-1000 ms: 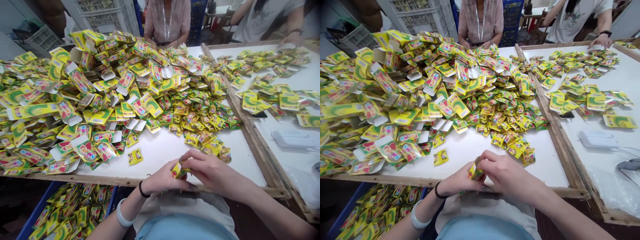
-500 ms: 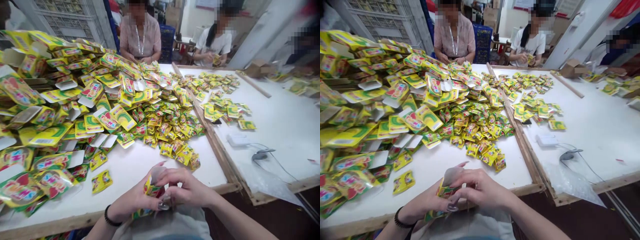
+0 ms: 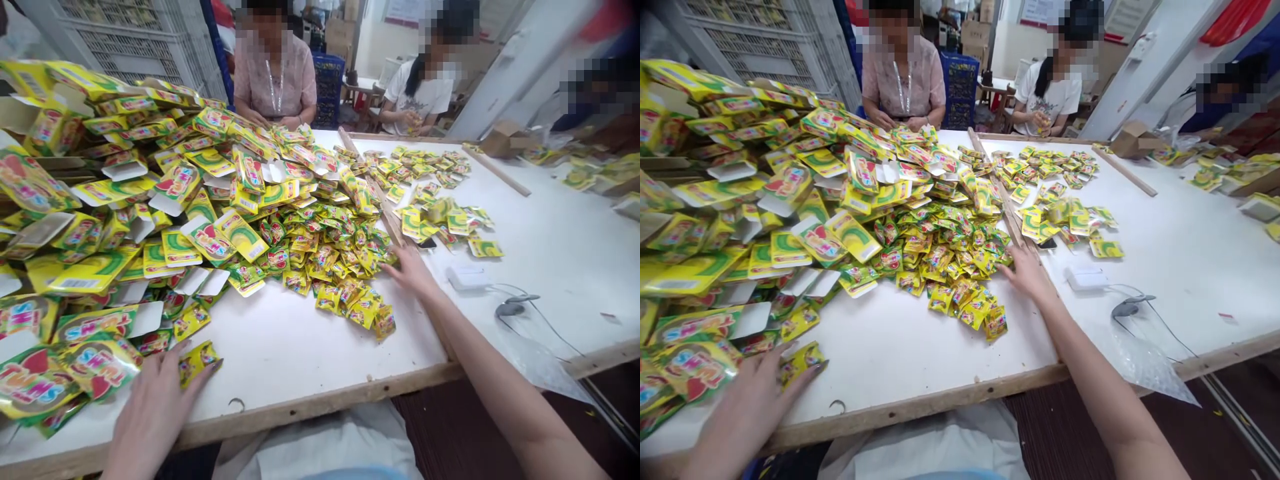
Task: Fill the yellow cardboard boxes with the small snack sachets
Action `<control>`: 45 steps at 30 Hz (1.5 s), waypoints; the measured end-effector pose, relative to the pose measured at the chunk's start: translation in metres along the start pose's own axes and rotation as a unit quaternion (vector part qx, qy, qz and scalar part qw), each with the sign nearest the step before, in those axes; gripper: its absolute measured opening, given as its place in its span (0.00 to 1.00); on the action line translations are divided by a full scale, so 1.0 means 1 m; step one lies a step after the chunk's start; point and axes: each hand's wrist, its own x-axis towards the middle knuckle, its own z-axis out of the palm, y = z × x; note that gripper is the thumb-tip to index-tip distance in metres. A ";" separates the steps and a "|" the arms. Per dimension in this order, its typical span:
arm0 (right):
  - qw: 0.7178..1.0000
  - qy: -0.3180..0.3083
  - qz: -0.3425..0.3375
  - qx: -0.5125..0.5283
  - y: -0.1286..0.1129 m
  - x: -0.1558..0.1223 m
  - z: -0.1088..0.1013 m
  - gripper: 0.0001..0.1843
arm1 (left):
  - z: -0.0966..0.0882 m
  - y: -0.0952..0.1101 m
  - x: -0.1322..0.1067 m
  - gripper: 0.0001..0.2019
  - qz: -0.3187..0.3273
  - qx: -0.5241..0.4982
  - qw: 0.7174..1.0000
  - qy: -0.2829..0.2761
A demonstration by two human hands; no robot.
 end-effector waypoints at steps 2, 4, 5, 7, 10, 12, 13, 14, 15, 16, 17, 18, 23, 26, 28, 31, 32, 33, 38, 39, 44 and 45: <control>1.000 -0.014 0.000 0.004 -0.010 -0.013 0.020 0.21 | 0.009 0.003 -0.002 0.30 -0.002 -0.024 0.999 -0.031; 1.000 -0.015 0.007 0.007 -0.023 -0.028 0.026 0.19 | 0.016 0.017 -0.003 0.25 0.013 -0.078 0.995 -0.059; 1.000 -0.018 0.007 0.009 -0.030 -0.034 0.024 0.19 | 0.018 0.027 -0.004 0.23 0.017 -0.118 0.990 -0.075; 1.000 -0.010 -0.005 0.025 -0.045 -0.045 0.011 0.18 | 0.023 0.052 -0.004 0.21 0.014 -0.224 0.967 -0.120; 0.992 0.032 -0.001 0.122 -0.076 -0.057 -0.018 0.16 | 0.028 0.093 -0.005 0.21 0.009 -0.402 0.884 -0.240; 0.972 -0.018 -0.012 0.234 -0.102 -0.063 -0.036 0.17 | 0.031 0.117 -0.006 0.21 0.026 -0.472 0.827 -0.305; 0.956 -0.074 -0.044 0.280 -0.115 -0.065 -0.043 0.18 | 0.031 0.127 -0.006 0.21 0.037 -0.490 0.806 -0.329; 0.938 -0.130 -0.087 0.309 -0.127 -0.067 -0.049 0.18 | 0.031 0.135 -0.007 0.22 0.048 -0.499 0.791 -0.351; 0.920 -0.177 -0.137 0.321 -0.138 -0.067 -0.052 0.18 | 0.030 0.141 -0.008 0.22 0.058 -0.500 0.781 -0.370; 0.907 -0.208 -0.182 0.318 -0.148 -0.066 -0.053 0.19 | 0.028 0.144 -0.008 0.23 0.065 -0.497 0.773 -0.389; 0.900 -0.225 -0.217 0.305 -0.156 -0.065 -0.053 0.19 | 0.026 0.146 -0.009 0.25 0.069 -0.493 0.764 -0.411; 0.897 -0.232 -0.244 0.286 -0.162 -0.062 -0.052 0.20 | 0.023 0.146 -0.010 0.28 0.071 -0.490 0.752 -0.434; 0.893 -0.239 -0.346 0.161 -0.180 -0.050 -0.037 0.19 | 0.012 0.141 -0.020 0.26 0.134 -0.506 0.693 -0.495; 0.889 -0.255 -0.334 0.180 -0.181 -0.048 -0.032 0.17 | 0.015 0.138 -0.027 0.25 0.136 -0.498 0.720 -0.463; 0.896 -0.252 -0.247 0.268 -0.178 -0.052 -0.031 0.20 | 0.017 0.137 -0.029 0.31 0.128 -0.482 0.757 -0.422; 0.839 -0.307 -0.076 0.443 -0.172 -0.065 -0.031 0.32 | 0.017 0.136 -0.031 0.44 0.150 -0.461 0.804 -0.344; 0.800 -0.345 -0.036 0.489 -0.171 -0.070 -0.030 0.31 | 0.017 0.136 -0.032 0.46 0.172 -0.447 0.818 -0.318; 0.764 -0.381 -0.005 0.521 -0.171 -0.075 -0.028 0.27 | 0.017 0.137 -0.033 0.48 0.200 -0.429 0.831 -0.294; 0.696 -0.451 0.066 0.555 -0.172 -0.085 -0.019 0.16 | 0.020 0.136 -0.027 0.51 0.352 -0.308 0.864 -0.187; 0.717 -0.428 0.065 0.547 -0.170 -0.085 -0.018 0.16 | 0.019 0.133 -0.021 0.50 0.373 -0.281 0.868 -0.167; 0.888 -0.240 -0.033 0.390 -0.155 -0.090 -0.007 0.11 | -0.004 0.095 0.041 0.30 0.348 -0.021 0.937 0.012; 0.898 -0.232 -0.056 0.370 -0.151 -0.093 -0.004 0.09 | -0.009 0.082 0.057 0.30 0.317 0.027 0.946 0.061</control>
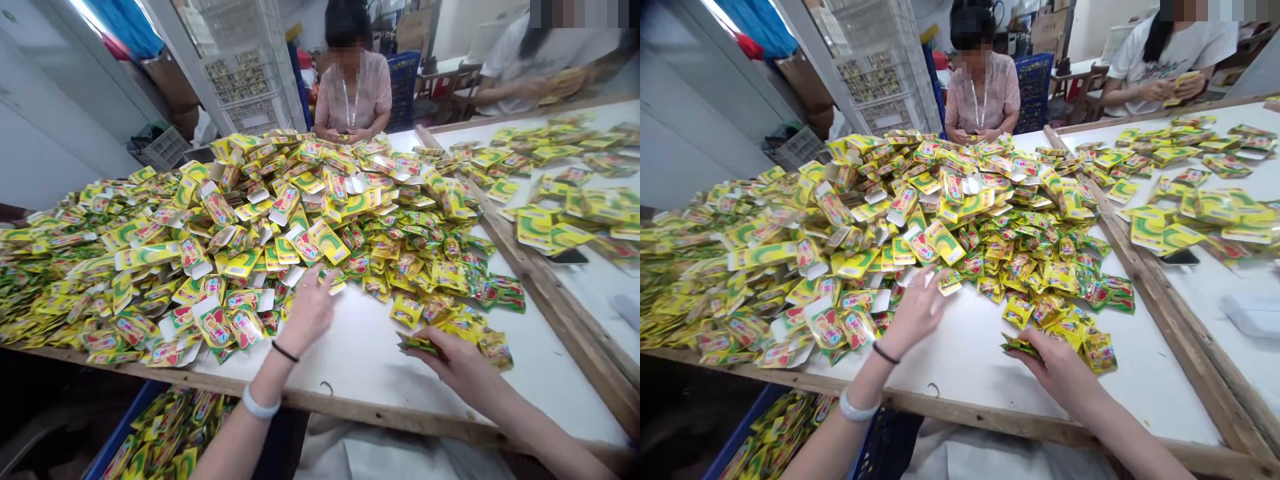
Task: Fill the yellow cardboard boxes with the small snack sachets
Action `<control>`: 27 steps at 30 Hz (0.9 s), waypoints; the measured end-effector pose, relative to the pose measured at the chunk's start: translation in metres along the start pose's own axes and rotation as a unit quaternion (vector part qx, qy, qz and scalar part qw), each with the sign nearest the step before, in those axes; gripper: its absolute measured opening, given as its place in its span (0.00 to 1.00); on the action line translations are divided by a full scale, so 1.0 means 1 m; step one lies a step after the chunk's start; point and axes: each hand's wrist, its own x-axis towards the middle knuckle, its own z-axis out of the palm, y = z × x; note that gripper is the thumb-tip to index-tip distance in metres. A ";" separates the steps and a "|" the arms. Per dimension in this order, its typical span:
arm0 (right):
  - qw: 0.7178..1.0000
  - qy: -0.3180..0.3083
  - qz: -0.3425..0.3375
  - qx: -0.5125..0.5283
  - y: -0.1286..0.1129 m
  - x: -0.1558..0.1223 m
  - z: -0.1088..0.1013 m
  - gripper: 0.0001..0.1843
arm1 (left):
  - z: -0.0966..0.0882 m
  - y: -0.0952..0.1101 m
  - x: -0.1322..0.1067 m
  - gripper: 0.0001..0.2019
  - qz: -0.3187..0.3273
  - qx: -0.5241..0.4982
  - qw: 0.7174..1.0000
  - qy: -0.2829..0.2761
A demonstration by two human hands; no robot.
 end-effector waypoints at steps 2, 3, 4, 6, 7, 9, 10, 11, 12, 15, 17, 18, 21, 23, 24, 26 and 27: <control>1.000 -0.019 -0.017 -0.006 0.006 -0.006 0.003 0.08 | -0.004 -0.038 0.006 0.30 -0.037 0.096 0.994 0.036; 0.999 -0.025 -0.019 0.006 0.008 -0.008 0.005 0.08 | -0.005 -0.053 0.007 0.27 -0.040 0.124 0.990 0.046; 0.999 -0.023 -0.020 0.024 0.009 -0.011 0.007 0.08 | -0.007 -0.066 0.008 0.23 -0.032 0.137 0.989 0.052; 0.997 -0.005 -0.016 0.080 0.008 -0.013 0.009 0.08 | -0.009 -0.079 0.006 0.15 -0.010 0.117 0.990 0.078; 0.993 0.004 -0.005 0.120 0.005 -0.013 0.010 0.09 | -0.010 -0.078 0.005 0.13 -0.003 0.084 0.991 0.100; 0.976 0.005 0.028 0.214 -0.003 -0.012 0.010 0.10 | -0.012 -0.065 0.003 0.12 -0.006 -0.020 0.989 0.149; 0.965 -0.004 0.045 0.259 -0.008 -0.011 0.010 0.10 | -0.012 -0.053 0.003 0.11 -0.020 -0.087 0.981 0.170; 0.953 -0.016 0.056 0.298 -0.014 -0.009 0.010 0.10 | -0.011 -0.039 0.002 0.10 -0.040 -0.162 0.968 0.186; 0.942 -0.029 0.061 0.328 -0.020 -0.007 0.010 0.10 | -0.009 -0.023 0.000 0.09 -0.065 -0.243 0.949 0.188; 0.929 -0.050 0.045 0.365 -0.035 0.000 0.015 0.11 | 0.002 0.028 -0.006 0.11 -0.139 -0.462 0.867 0.124; 0.947 -0.019 0.004 0.320 -0.039 0.006 0.023 0.09 | 0.012 0.058 -0.013 0.13 -0.172 -0.532 0.824 0.094; 0.964 0.012 -0.032 0.264 -0.039 0.007 0.027 0.07 | 0.017 0.071 -0.016 0.15 -0.185 -0.546 0.812 0.088; 0.986 0.097 -0.137 0.015 -0.037 0.005 0.040 0.11 | 0.028 0.094 -0.025 0.26 -0.198 -0.567 0.798 0.044; 0.976 0.093 -0.169 -0.106 -0.036 -0.003 0.044 0.16 | 0.031 0.098 -0.025 0.26 -0.215 -0.586 0.781 -0.012; 0.972 0.075 -0.176 -0.133 -0.038 -0.009 0.044 0.18 | 0.032 0.098 -0.024 0.23 -0.232 -0.601 0.764 -0.025; 0.972 0.042 -0.199 -0.115 -0.043 -0.018 0.035 0.18 | 0.032 0.093 -0.021 0.14 -0.271 -0.649 0.711 -0.019; 0.974 0.042 -0.208 -0.074 -0.047 -0.021 0.027 0.16 | 0.031 0.090 -0.020 0.11 -0.282 -0.679 0.678 -0.010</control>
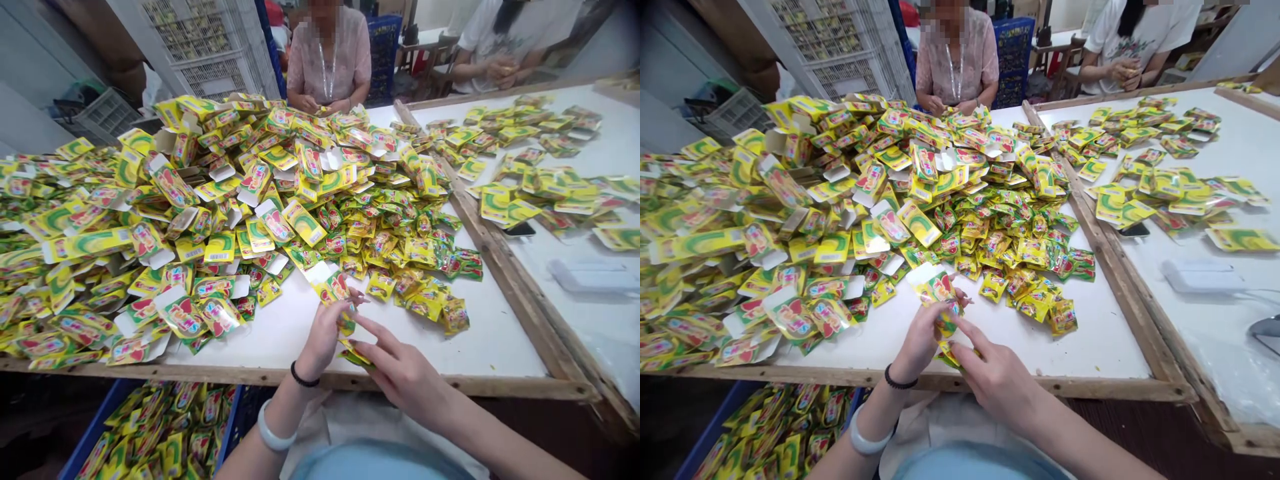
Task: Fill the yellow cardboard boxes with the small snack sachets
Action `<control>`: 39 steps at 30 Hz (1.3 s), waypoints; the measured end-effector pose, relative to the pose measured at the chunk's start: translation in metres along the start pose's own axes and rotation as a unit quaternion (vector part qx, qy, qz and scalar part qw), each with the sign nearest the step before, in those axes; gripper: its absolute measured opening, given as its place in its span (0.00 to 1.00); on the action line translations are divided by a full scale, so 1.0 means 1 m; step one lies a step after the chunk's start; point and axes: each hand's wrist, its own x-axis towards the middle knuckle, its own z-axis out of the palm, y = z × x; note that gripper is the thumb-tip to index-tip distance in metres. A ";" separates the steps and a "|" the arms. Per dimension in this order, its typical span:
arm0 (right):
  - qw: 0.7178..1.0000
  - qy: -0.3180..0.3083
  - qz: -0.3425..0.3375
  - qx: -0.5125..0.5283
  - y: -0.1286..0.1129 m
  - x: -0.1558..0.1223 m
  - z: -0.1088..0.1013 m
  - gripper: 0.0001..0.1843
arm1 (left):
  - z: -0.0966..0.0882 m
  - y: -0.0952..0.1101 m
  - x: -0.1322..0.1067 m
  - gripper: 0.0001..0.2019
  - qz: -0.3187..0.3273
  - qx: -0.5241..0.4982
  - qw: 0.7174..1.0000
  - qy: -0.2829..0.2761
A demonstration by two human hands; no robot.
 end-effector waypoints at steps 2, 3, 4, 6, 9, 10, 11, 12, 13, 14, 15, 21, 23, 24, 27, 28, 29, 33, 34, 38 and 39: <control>0.991 0.070 0.031 0.107 -0.005 0.005 -0.020 0.14 | -0.003 0.003 0.001 0.10 -0.014 -0.077 0.997 -0.016; 0.977 0.120 0.063 0.164 -0.006 0.010 -0.029 0.14 | -0.004 0.004 0.001 0.11 -0.023 -0.090 0.995 -0.037; 0.957 0.170 0.096 0.216 -0.007 0.017 -0.038 0.14 | -0.004 0.005 -0.001 0.11 -0.036 -0.082 0.994 -0.062; 0.920 0.228 0.129 0.291 -0.005 0.032 -0.048 0.15 | -0.001 0.007 -0.007 0.11 -0.068 -0.034 0.990 -0.116; 0.932 0.203 0.070 0.291 0.000 0.049 -0.053 0.12 | 0.005 0.011 -0.016 0.12 -0.092 0.042 0.981 -0.167; 0.949 0.167 0.044 0.264 0.002 0.053 -0.054 0.12 | 0.006 0.013 -0.019 0.12 -0.088 0.067 0.979 -0.174; 0.965 0.118 0.024 0.233 0.003 0.054 -0.055 0.11 | 0.007 0.014 -0.021 0.12 -0.081 0.095 0.976 -0.179; 0.977 0.062 0.014 0.202 0.003 0.055 -0.057 0.12 | 0.006 0.015 -0.022 0.12 -0.075 0.126 0.972 -0.183; 0.985 0.003 0.012 0.170 0.002 0.055 -0.059 0.12 | 0.006 0.015 -0.023 0.12 -0.071 0.156 0.967 -0.190; 0.989 -0.051 0.018 0.139 0.001 0.054 -0.062 0.13 | 0.005 0.014 -0.024 0.12 -0.072 0.184 0.960 -0.199; 0.989 -0.092 0.027 0.109 0.000 0.052 -0.066 0.13 | 0.004 0.012 -0.024 0.12 -0.073 0.205 0.953 -0.208; 0.989 -0.141 0.036 0.031 -0.001 0.047 -0.081 0.10 | 0.002 0.001 -0.025 0.11 -0.067 0.247 0.938 -0.235; 0.988 -0.141 0.048 0.035 0.001 0.045 -0.080 0.09 | 0.002 0.000 -0.027 0.10 -0.062 0.258 0.933 -0.242; 0.988 -0.137 0.057 0.030 0.000 0.043 -0.079 0.09 | 0.002 0.000 -0.028 0.10 -0.058 0.268 0.930 -0.244; 0.988 -0.132 0.084 -0.007 -0.008 0.037 -0.071 0.12 | 0.002 0.000 -0.032 0.11 -0.033 0.297 0.925 -0.235; 0.987 -0.134 0.089 -0.019 -0.012 0.035 -0.069 0.13 | 0.002 0.000 -0.032 0.11 -0.023 0.301 0.926 -0.227; 0.986 -0.135 0.091 -0.023 -0.015 0.033 -0.068 0.14 | 0.002 0.000 -0.033 0.11 -0.016 0.302 0.928 -0.217; 0.980 -0.121 0.120 0.101 -0.013 0.032 -0.074 0.16 | -0.001 0.002 -0.030 0.13 -0.029 0.263 0.939 -0.222; 0.976 -0.106 0.125 0.146 -0.009 0.032 -0.077 0.14 | -0.002 0.003 -0.029 0.13 -0.041 0.249 0.938 -0.236; 0.982 -0.046 0.071 0.168 0.006 0.027 -0.075 0.07 | -0.005 0.006 -0.027 0.10 -0.076 0.227 0.927 -0.289; 0.986 -0.041 0.053 0.154 0.008 0.024 -0.071 0.08 | -0.005 0.007 -0.026 0.10 -0.082 0.221 0.924 -0.301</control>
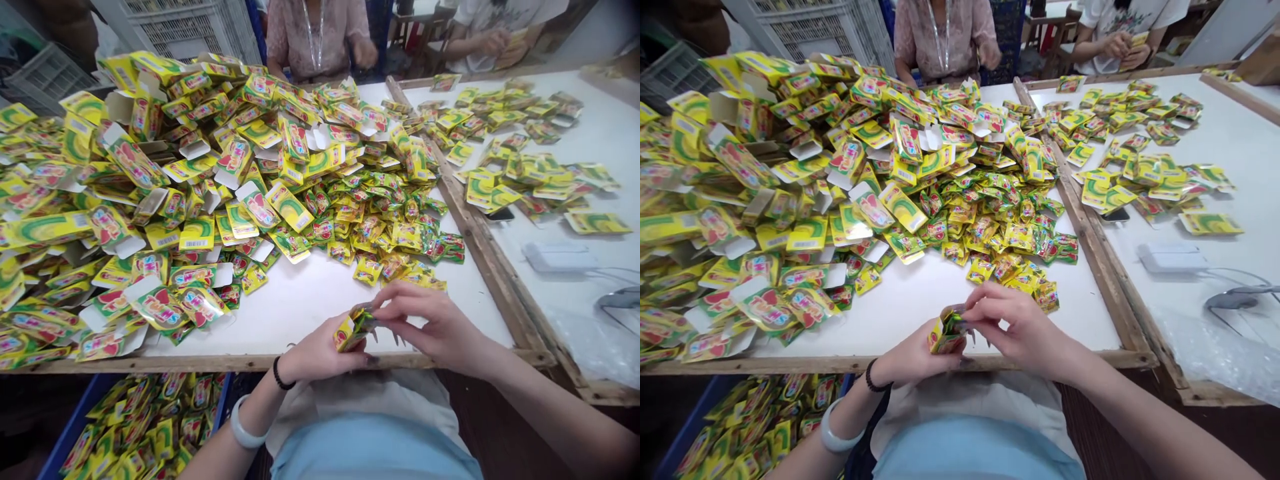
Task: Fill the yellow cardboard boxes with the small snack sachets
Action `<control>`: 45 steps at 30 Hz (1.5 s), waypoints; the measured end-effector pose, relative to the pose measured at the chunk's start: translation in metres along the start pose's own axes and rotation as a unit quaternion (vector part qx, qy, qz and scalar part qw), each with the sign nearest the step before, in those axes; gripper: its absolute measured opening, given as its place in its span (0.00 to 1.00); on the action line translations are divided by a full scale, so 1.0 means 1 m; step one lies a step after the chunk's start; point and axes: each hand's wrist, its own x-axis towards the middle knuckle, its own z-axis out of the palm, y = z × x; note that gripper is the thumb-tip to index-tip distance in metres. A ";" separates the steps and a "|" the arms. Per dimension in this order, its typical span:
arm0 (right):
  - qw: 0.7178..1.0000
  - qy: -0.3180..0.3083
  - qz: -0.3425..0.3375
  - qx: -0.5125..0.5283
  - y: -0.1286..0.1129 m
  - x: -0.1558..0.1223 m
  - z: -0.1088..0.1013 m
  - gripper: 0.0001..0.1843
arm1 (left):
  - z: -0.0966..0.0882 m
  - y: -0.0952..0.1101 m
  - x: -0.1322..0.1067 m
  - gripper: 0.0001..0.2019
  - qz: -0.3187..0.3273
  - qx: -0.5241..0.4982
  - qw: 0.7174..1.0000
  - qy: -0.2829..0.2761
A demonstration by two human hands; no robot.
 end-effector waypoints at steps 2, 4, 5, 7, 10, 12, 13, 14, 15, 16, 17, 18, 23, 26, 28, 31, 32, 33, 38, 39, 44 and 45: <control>1.000 0.004 -0.015 -0.011 0.004 -0.006 0.008 0.09 | -0.001 0.000 0.001 0.10 0.001 -0.024 0.999 -0.025; 1.000 -0.012 -0.005 0.005 0.004 -0.010 0.015 0.10 | 0.001 -0.003 0.003 0.11 0.000 -0.051 0.998 -0.044; 0.999 -0.033 0.008 0.019 0.003 -0.012 0.017 0.11 | 0.002 -0.004 0.003 0.12 -0.001 -0.060 0.997 -0.050; 0.994 -0.093 0.034 0.048 0.000 -0.015 0.020 0.12 | 0.007 -0.008 0.005 0.15 0.003 -0.066 0.997 -0.049; 0.989 -0.132 0.043 0.044 0.000 -0.019 0.016 0.11 | 0.014 -0.010 0.006 0.28 0.039 -0.058 0.997 -0.038; 0.997 -0.059 0.039 -0.011 0.006 -0.022 0.000 0.10 | 0.008 -0.009 0.005 0.36 0.069 -0.011 0.998 -0.001; 0.997 0.018 0.040 -0.060 0.011 -0.023 -0.012 0.09 | 0.000 -0.009 0.003 0.36 0.082 0.038 0.995 0.046; 0.984 0.121 0.048 -0.122 0.017 -0.023 -0.028 0.08 | -0.011 -0.009 -0.001 0.34 0.092 0.107 0.984 0.113; 0.951 0.235 0.058 -0.194 0.024 -0.022 -0.044 0.07 | -0.024 -0.010 -0.005 0.30 0.093 0.192 0.958 0.193; 0.896 0.338 0.085 -0.276 0.031 -0.022 -0.061 0.09 | -0.039 -0.011 -0.011 0.24 0.087 0.283 0.914 0.277; 0.855 0.388 0.105 -0.327 0.038 -0.021 -0.076 0.17 | -0.054 -0.014 -0.017 0.22 0.064 0.377 0.858 0.342; 0.833 0.407 0.119 -0.356 0.044 -0.022 -0.089 0.25 | -0.070 -0.017 -0.024 0.22 0.017 0.465 0.796 0.386; 0.877 0.312 0.181 -0.317 0.068 -0.035 -0.082 0.23 | -0.124 -0.049 -0.048 0.23 -0.123 0.639 0.640 0.408; 0.911 0.212 0.173 -0.308 0.076 -0.044 -0.045 0.17 | -0.140 -0.061 -0.054 0.19 -0.079 0.657 0.632 0.404; 0.908 0.173 0.148 -0.351 0.078 -0.046 -0.031 0.16 | -0.143 -0.061 -0.054 0.17 -0.039 0.647 0.641 0.411; 0.875 0.183 0.154 -0.421 0.087 -0.046 -0.039 0.17 | -0.135 -0.051 -0.047 0.16 0.015 0.557 0.701 0.446; 0.859 0.203 0.174 -0.436 0.093 -0.045 -0.048 0.17 | -0.128 -0.046 -0.042 0.16 0.028 0.498 0.736 0.458; 0.848 0.220 0.197 -0.440 0.101 -0.045 -0.060 0.18 | -0.120 -0.042 -0.037 0.16 0.037 0.426 0.776 0.463; 0.878 0.182 0.243 -0.369 0.144 -0.038 -0.106 0.22 | -0.069 -0.023 -0.008 0.13 0.045 0.081 0.915 0.393; 0.884 0.172 0.240 -0.361 0.150 -0.035 -0.108 0.23 | -0.060 -0.021 -0.003 0.13 0.040 0.030 0.924 0.378; 0.879 0.194 0.245 -0.360 0.146 -0.023 -0.095 0.19 | -0.034 -0.021 0.016 0.17 0.028 -0.108 0.935 0.335; 0.877 0.213 0.243 -0.355 0.137 -0.021 -0.087 0.18 | -0.032 -0.021 0.019 0.17 0.030 -0.115 0.935 0.333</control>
